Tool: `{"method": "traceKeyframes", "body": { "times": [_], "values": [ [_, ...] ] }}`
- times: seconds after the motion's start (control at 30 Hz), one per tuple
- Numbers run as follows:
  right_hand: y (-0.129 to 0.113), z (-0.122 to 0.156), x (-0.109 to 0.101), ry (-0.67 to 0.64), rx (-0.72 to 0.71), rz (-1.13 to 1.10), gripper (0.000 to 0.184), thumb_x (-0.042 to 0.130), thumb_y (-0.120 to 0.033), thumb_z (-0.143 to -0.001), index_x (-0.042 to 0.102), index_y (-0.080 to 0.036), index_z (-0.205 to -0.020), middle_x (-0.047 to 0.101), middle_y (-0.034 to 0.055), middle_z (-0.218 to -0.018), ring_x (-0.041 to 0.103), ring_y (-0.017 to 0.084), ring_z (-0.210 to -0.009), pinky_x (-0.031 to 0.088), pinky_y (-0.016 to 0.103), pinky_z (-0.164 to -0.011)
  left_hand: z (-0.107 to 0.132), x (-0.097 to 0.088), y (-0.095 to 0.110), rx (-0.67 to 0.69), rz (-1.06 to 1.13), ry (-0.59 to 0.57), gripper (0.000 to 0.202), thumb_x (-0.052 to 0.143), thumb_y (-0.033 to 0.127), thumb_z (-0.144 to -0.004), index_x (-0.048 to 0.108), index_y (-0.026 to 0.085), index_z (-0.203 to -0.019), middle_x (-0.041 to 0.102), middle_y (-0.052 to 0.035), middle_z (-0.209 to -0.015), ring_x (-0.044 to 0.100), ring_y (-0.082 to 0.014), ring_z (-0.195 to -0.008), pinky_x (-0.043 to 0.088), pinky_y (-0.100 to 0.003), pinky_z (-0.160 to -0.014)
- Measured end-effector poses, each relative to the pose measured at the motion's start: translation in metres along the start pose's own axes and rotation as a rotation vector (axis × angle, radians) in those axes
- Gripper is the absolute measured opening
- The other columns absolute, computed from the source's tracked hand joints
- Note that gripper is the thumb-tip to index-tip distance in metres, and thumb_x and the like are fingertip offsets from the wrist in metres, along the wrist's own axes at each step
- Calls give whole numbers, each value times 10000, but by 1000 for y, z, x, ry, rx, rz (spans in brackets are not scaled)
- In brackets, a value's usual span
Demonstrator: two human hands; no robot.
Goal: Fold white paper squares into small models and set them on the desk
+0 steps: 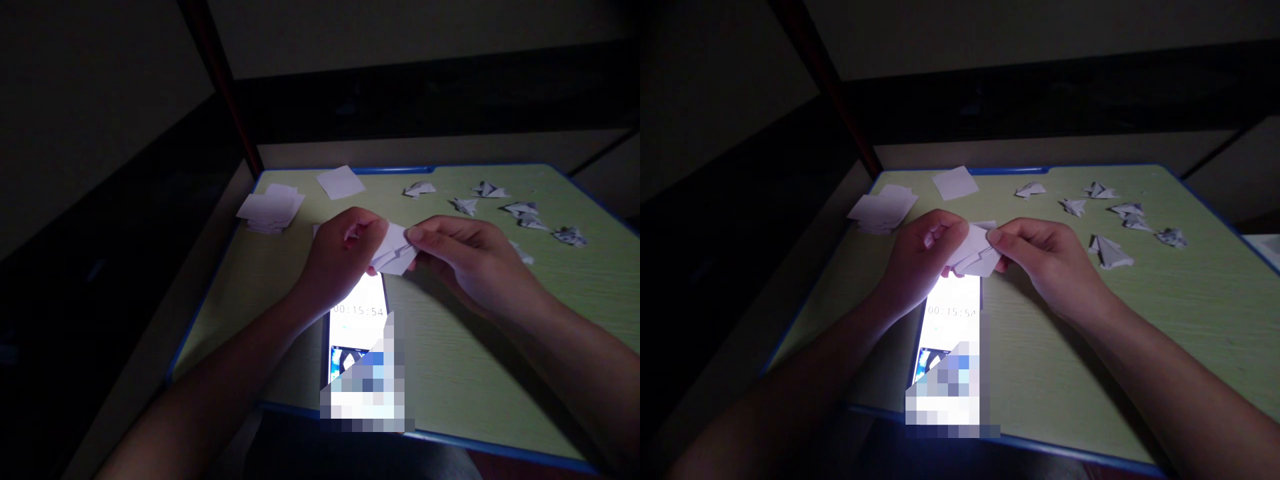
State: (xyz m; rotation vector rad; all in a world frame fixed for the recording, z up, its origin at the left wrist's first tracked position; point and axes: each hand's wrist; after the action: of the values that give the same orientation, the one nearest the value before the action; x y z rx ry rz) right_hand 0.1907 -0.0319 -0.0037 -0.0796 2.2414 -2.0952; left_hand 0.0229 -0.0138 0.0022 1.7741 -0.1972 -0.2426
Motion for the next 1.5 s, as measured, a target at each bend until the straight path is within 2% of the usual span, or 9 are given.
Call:
{"method": "traceKeyframes", "body": {
  "times": [0.1,0.2,0.4,0.6,0.9,1.13,1.33,1.5],
  "values": [
    [-2,-1,1,69,-16,-50,147,713,-290,-753,699,-199,-638,618,-19,-569,532,99,-555,395,234,-560,0,0,3,-66,-38,-38,147,579,279,-795,553,161,-712,603,-2,-625,571,-84,-530,357,-134,-352],
    [-4,-3,2,120,-27,-70,130,718,-266,-728,698,-205,-616,611,-22,-537,529,100,-534,385,235,-543,1,0,4,-74,-90,-50,166,578,264,-794,552,159,-669,606,-6,-595,569,-89,-533,347,-143,-360],
    [-5,-4,2,131,7,-138,96,696,-218,-720,707,-203,-626,606,-16,-529,520,105,-531,386,248,-541,3,-1,2,-36,-124,-81,184,555,270,-829,576,155,-686,616,4,-592,555,-82,-489,367,-169,-385],
    [-5,-5,3,164,21,-179,68,695,-166,-686,707,-198,-627,625,-8,-571,522,111,-536,401,263,-544,2,-2,1,1,-153,-119,215,538,260,-848,594,152,-671,568,17,-527,540,-74,-452,365,-163,-393],
    [-8,-4,3,146,52,-213,81,689,-156,-687,707,-204,-624,607,-14,-553,518,111,-530,412,256,-534,1,-2,-1,-10,-158,-138,229,526,277,-851,577,157,-663,569,15,-532,557,-82,-455,397,-183,-428],
    [-4,-5,1,68,166,-339,65,714,-171,-703,706,-177,-639,648,0,-626,538,82,-557,427,198,-532,0,1,-3,-33,-65,-46,141,548,260,-814,592,155,-732,659,-22,-682,621,-102,-613,410,-160,-441],
    [-3,-5,1,73,187,-311,46,753,-183,-673,724,-168,-640,657,1,-623,532,70,-551,421,184,-531,-1,0,-4,29,-75,24,106,573,251,-799,604,153,-772,700,-41,-822,640,-112,-739,478,-171,-548],
    [-6,-4,5,116,171,-256,34,767,-184,-623,736,-188,-609,674,6,-623,534,82,-553,426,202,-531,-1,0,-3,28,-79,52,120,565,244,-807,592,158,-727,690,-32,-788,639,-113,-740,489,-179,-565]
  ]
}}
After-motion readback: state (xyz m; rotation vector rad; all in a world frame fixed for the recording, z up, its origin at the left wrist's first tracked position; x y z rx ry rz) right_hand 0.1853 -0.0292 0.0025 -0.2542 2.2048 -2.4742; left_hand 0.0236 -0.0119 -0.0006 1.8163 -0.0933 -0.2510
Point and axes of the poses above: each hand's wrist, its own z-axis away from the middle knuckle, its own x-axis out of the palm, y = z × x
